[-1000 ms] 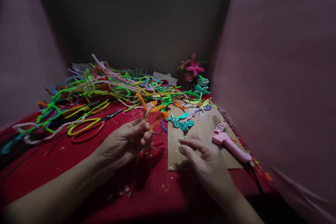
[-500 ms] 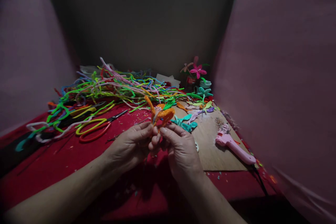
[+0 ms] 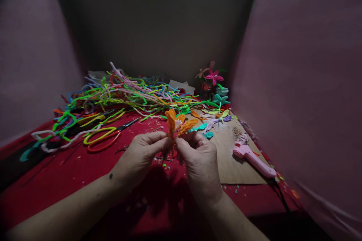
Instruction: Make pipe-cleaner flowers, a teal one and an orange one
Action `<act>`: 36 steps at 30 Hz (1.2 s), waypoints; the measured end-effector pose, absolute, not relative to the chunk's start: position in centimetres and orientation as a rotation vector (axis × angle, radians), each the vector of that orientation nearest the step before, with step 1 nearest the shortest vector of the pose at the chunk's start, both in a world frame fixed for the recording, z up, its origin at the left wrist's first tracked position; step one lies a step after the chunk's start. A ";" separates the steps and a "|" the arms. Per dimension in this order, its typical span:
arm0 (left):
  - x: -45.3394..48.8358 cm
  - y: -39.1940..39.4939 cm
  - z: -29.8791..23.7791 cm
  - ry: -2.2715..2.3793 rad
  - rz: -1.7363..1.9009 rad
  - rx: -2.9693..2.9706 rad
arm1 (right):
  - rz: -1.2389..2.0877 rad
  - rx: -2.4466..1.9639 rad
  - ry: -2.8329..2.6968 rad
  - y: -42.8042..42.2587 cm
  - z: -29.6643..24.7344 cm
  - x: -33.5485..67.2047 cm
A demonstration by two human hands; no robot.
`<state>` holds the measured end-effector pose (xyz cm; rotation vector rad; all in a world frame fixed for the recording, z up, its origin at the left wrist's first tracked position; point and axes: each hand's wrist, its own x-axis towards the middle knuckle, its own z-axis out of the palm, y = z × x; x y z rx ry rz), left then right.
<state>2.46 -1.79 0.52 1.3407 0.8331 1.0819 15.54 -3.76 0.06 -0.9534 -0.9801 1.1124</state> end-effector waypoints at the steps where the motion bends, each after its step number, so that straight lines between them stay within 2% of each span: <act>1: 2.4 -1.8 0.5 0.837 1.082 1.345 | 1.106 -0.973 -1.002 -3.7 0.1 15.5; 14: 2.4 -1.7 0.3 0.872 1.023 1.357 | 1.126 -1.054 -0.996 -3.4 0.8 15.6; 36: 2.1 -1.2 -0.1 0.749 0.917 1.211 | 1.404 -0.843 -0.884 -2.5 -0.1 16.6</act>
